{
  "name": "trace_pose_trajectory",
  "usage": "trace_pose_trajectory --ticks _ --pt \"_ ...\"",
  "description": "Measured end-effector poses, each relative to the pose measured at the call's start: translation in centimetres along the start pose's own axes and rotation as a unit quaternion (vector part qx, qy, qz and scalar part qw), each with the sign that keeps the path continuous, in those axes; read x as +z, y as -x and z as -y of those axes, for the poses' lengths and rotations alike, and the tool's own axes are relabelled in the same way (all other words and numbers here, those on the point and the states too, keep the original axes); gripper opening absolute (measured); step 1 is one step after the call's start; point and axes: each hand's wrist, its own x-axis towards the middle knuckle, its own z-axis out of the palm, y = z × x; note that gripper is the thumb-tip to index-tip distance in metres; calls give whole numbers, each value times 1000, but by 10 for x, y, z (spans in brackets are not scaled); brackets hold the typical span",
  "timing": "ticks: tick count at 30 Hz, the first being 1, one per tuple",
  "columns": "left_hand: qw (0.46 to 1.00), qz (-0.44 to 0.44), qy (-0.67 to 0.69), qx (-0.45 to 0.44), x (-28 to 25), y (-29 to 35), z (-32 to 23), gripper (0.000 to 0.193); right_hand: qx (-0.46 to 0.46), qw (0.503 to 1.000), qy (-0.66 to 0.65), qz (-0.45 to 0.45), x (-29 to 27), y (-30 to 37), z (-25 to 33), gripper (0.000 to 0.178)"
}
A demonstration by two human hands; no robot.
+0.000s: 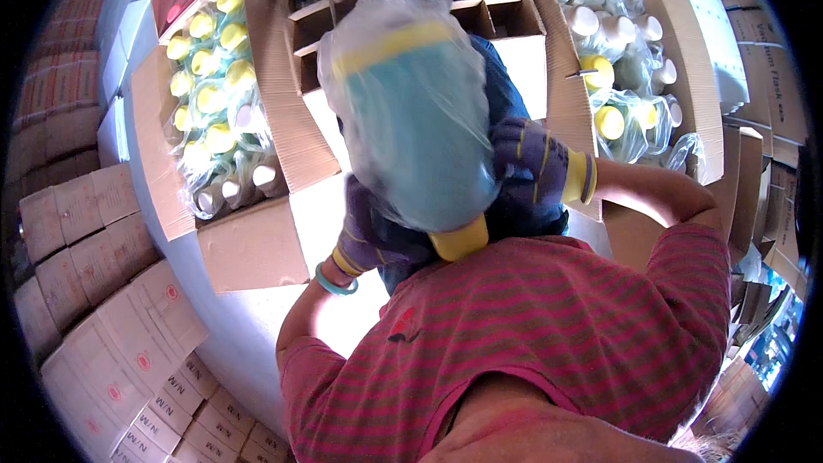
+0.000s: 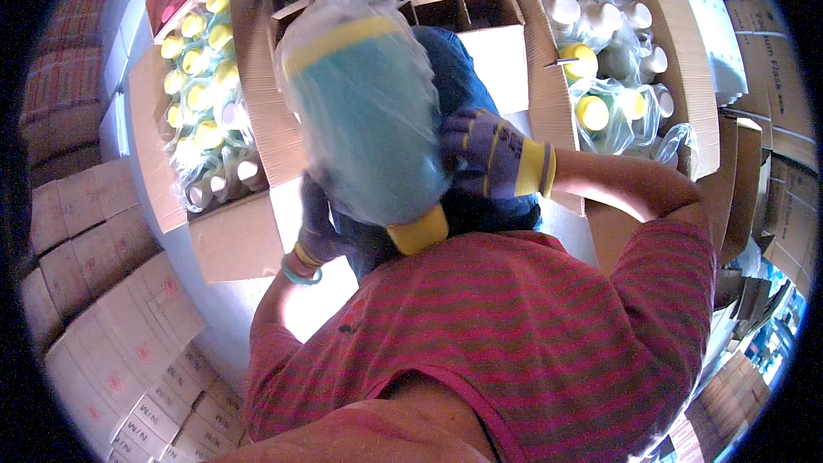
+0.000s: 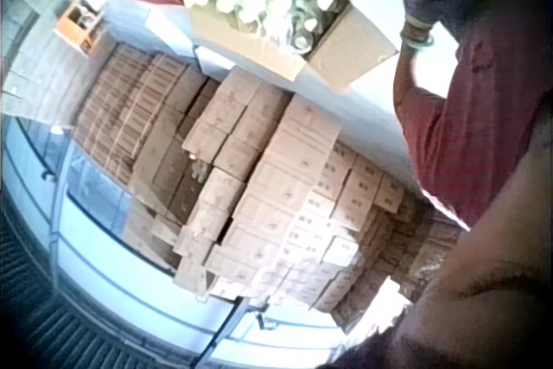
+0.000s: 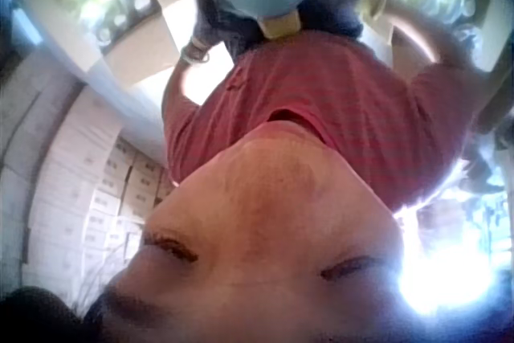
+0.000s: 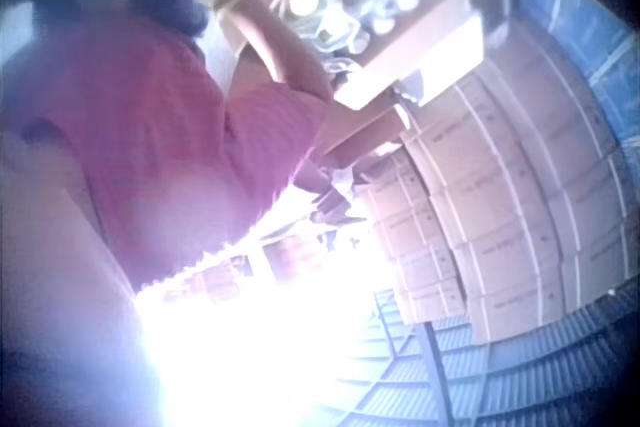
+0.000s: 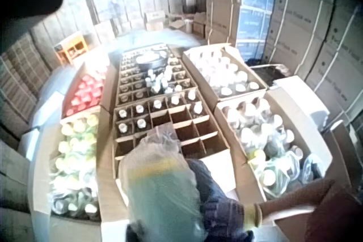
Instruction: The person assembles plastic containers by inserting inner components into the main body and securing the lids. They handle multiple containers, including a yellow-lidded teal container and a beige container, repeatedly opening and closing them to ensure proper fit before placing them into cardboard boxes.
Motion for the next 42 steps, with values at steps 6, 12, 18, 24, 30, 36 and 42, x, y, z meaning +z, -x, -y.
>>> trace_pose_trajectory --ticks 6,12,18,24,30,36,42 --pt "990 -122 72 10 -11 -9 -30 135 209 862 -453 -86 -19 -28 31 30" --pt "993 -20 118 15 10 35 -47 128 230 879 -397 -132 22 21 41 27" --pt "896 -61 398 -186 65 66 -48 114 35 955 -292 47 69 55 61 36" --pt "990 -84 -98 -49 38 22 -39 85 109 823 -554 -55 18 -11 76 24" --pt "929 -302 -205 -58 9 -17 -47 40 -213 884 -410 -77 14 -69 127 22" --pt "951 -222 -145 159 -11 -70 -96 29 -254 852 -397 -228 -11 -78 120 30" --pt "913 -337 -29 229 2 -105 -107 29 10 935 -71 -347 10 -44 41 69"
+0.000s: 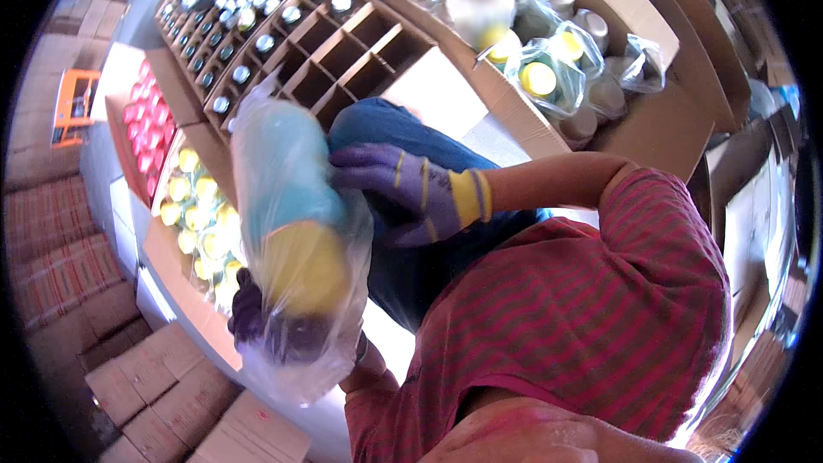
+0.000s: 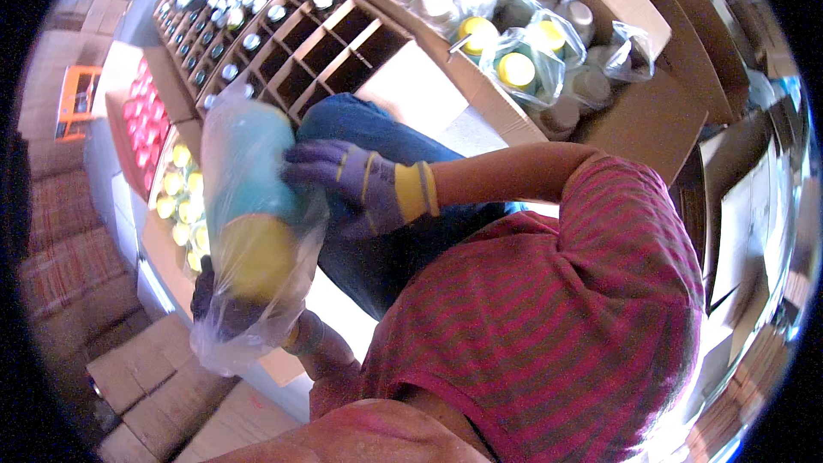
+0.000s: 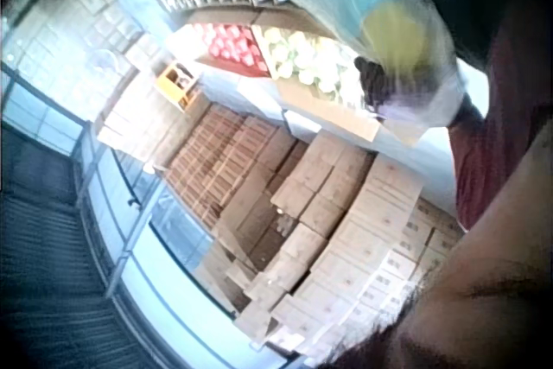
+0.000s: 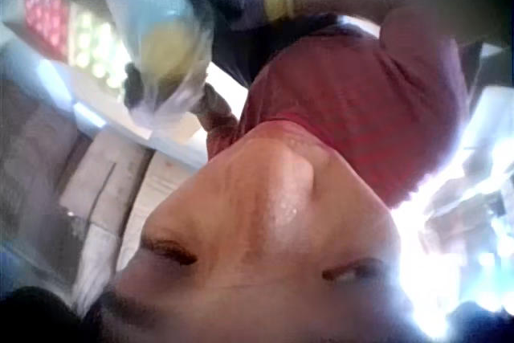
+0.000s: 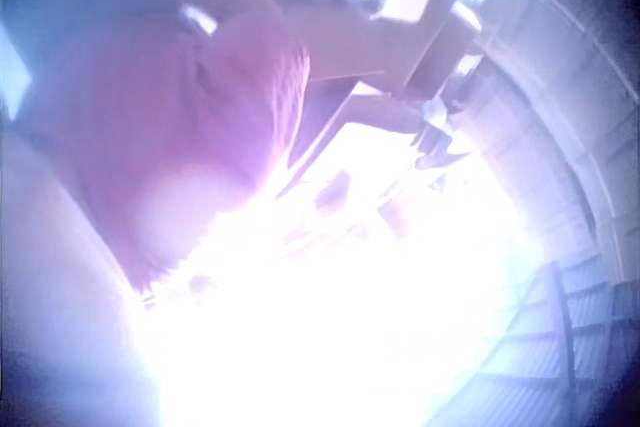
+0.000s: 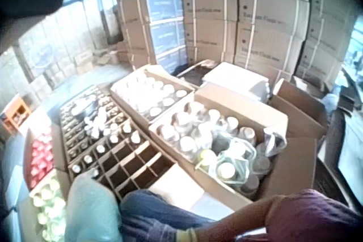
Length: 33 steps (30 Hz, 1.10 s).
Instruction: The person assembles plastic containers by inserting inner components into the main body and securing the lids. They handle multiple containers, including a yellow-lidded teal container and a beige container, repeatedly opening and closing them to ensure proper fit before placing them into cardboard boxes.
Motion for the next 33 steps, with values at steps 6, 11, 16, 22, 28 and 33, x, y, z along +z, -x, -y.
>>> trace_pose_trajectory --ticks 6,11,16,22,28,33 --pt "999 8 -35 21 3 -2 -3 31 57 992 113 -9 21 15 -24 59" --pt "998 12 -42 34 10 -10 -4 34 -7 995 67 -71 15 9 -32 43" --pt "999 19 -7 38 42 -17 -1 36 67 985 122 -99 11 17 -68 44" --pt "996 15 76 41 93 -27 -17 40 67 937 -237 -249 -48 8 -70 34" --pt "991 96 -73 50 91 -26 10 37 143 868 -204 -429 -191 44 -105 23" --pt "960 167 -226 -12 11 14 68 44 223 747 18 -626 -271 84 -139 33"
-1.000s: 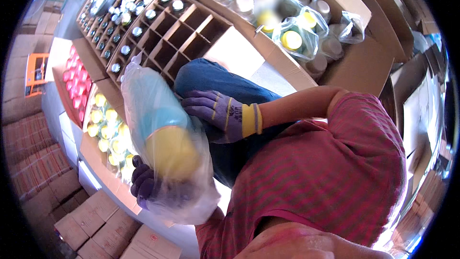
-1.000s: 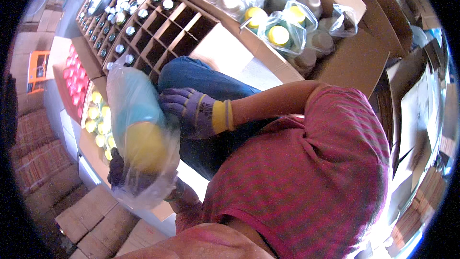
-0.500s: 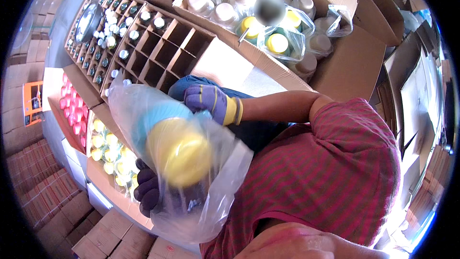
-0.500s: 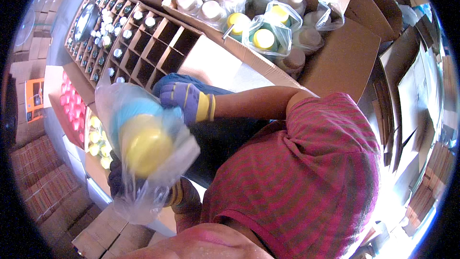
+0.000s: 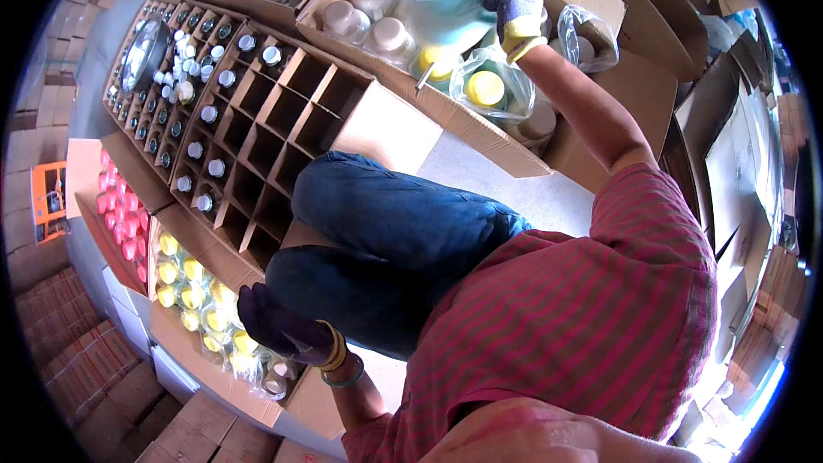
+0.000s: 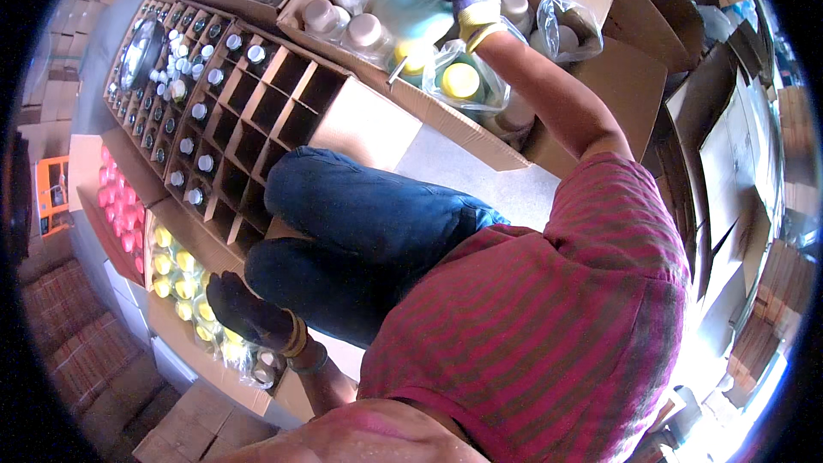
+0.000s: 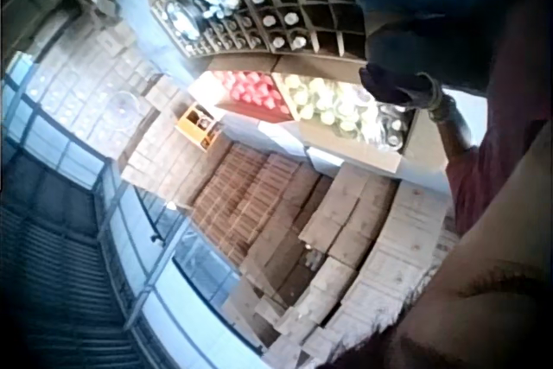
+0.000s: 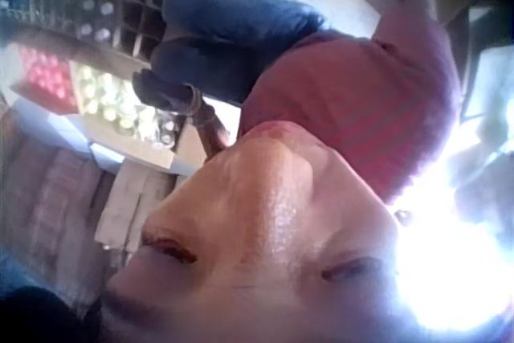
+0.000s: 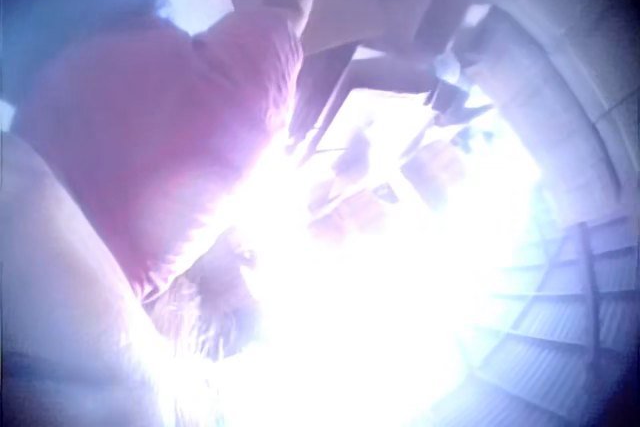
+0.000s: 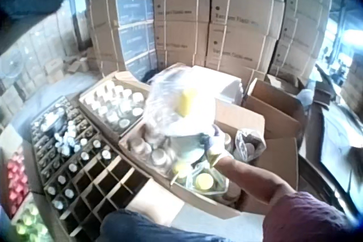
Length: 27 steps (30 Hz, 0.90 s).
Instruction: The person assembles plastic containers by inserting inner components into the main body and securing the lids. They handle multiple containers, including a yellow-lidded teal container and a beige container, repeatedly opening and closing them to ensure proper fit before placing them into cardboard boxes.
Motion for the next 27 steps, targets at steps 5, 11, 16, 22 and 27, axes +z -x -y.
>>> trace_pose_trajectory --ticks 5,11,16,22,27 --pt "997 -18 27 -74 -3 15 13 35 30 989 97 -105 -28 -26 -87 42" --pt "997 -13 -2 -75 6 5 59 32 152 946 280 -59 -123 -62 -229 60" --pt "964 -69 -43 -255 -26 38 169 45 191 630 704 267 -53 3 -141 40" --pt "881 83 -373 -279 -23 22 347 91 -197 905 302 227 36 48 -114 60" --pt "781 265 -400 -399 8 -19 388 90 -300 777 272 482 219 123 -100 58"
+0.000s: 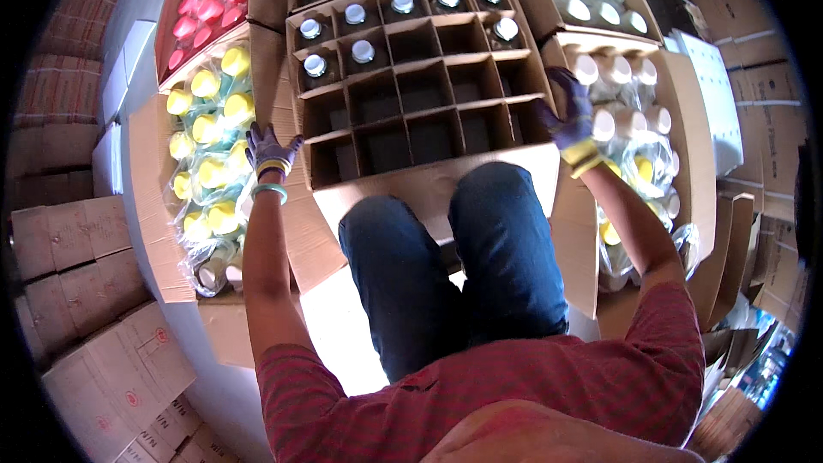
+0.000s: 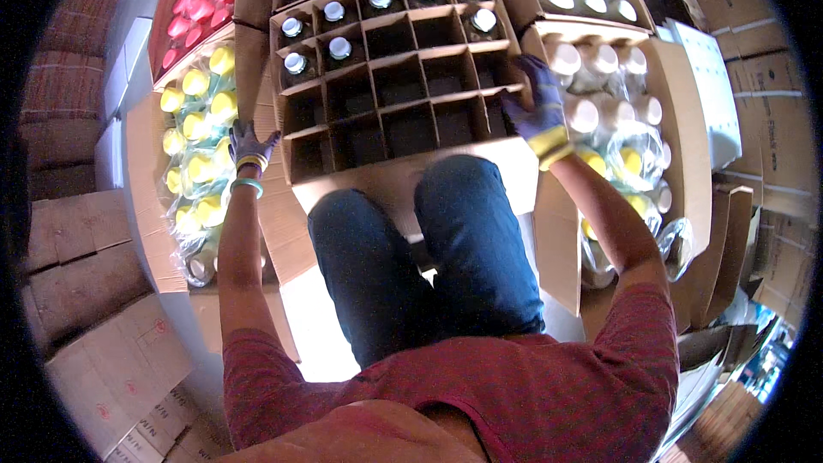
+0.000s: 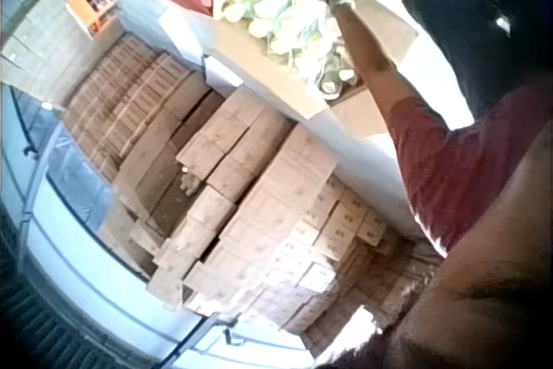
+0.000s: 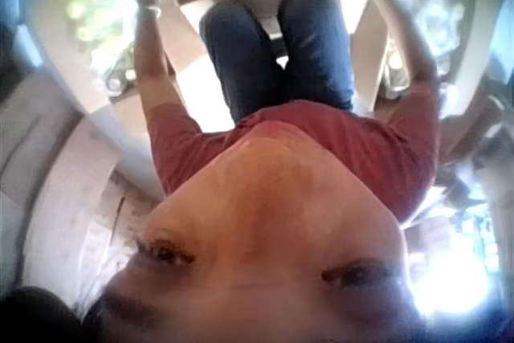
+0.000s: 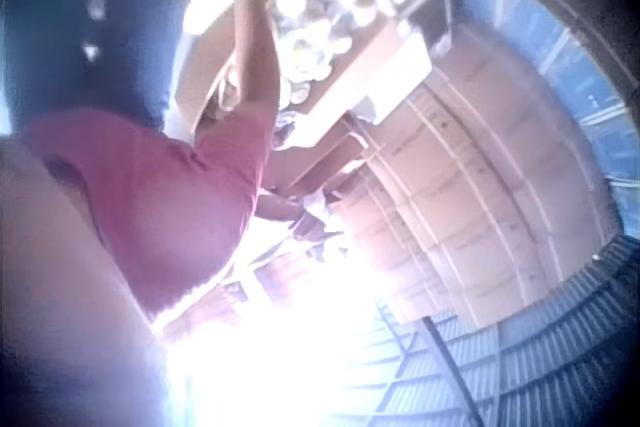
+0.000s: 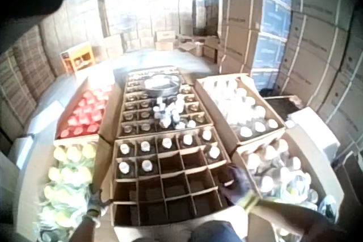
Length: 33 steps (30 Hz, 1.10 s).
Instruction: The person assembles plastic containers by inserting inner components into the main body and securing the lids. They handle multiple containers, including a yellow-lidded teal container and a beige container, repeatedly opening and closing them to ensure proper fit before placing them into cardboard boxes.
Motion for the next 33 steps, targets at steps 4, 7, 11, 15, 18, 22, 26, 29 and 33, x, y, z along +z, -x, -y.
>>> trace_pose_trajectory --ticks 4,7,11,15,18,22,26,29,33 --pt "976 -143 103 129 49 -19 47 59 -24 993 54 98 117 -108 -2 63" --pt "970 -119 171 124 41 -20 43 41 48 983 148 100 211 -190 -40 65" --pt "968 -132 179 118 32 -16 37 35 129 928 335 100 303 -297 -93 88" --pt "967 -122 181 132 32 -19 42 35 171 937 262 155 352 -338 -117 133" --pt "968 -100 194 124 30 -25 41 35 137 952 258 91 368 -349 -117 138" --pt "969 -92 198 119 31 -27 43 36 182 947 228 134 387 -363 -130 136" --pt "969 -99 187 125 32 -27 42 35 178 973 117 89 388 -362 -130 117" --pt "965 -120 189 133 31 -25 40 36 225 910 -322 133 362 -340 -96 101" --pt "963 -117 195 143 36 -24 42 36 202 695 -614 316 271 -278 -2 79"
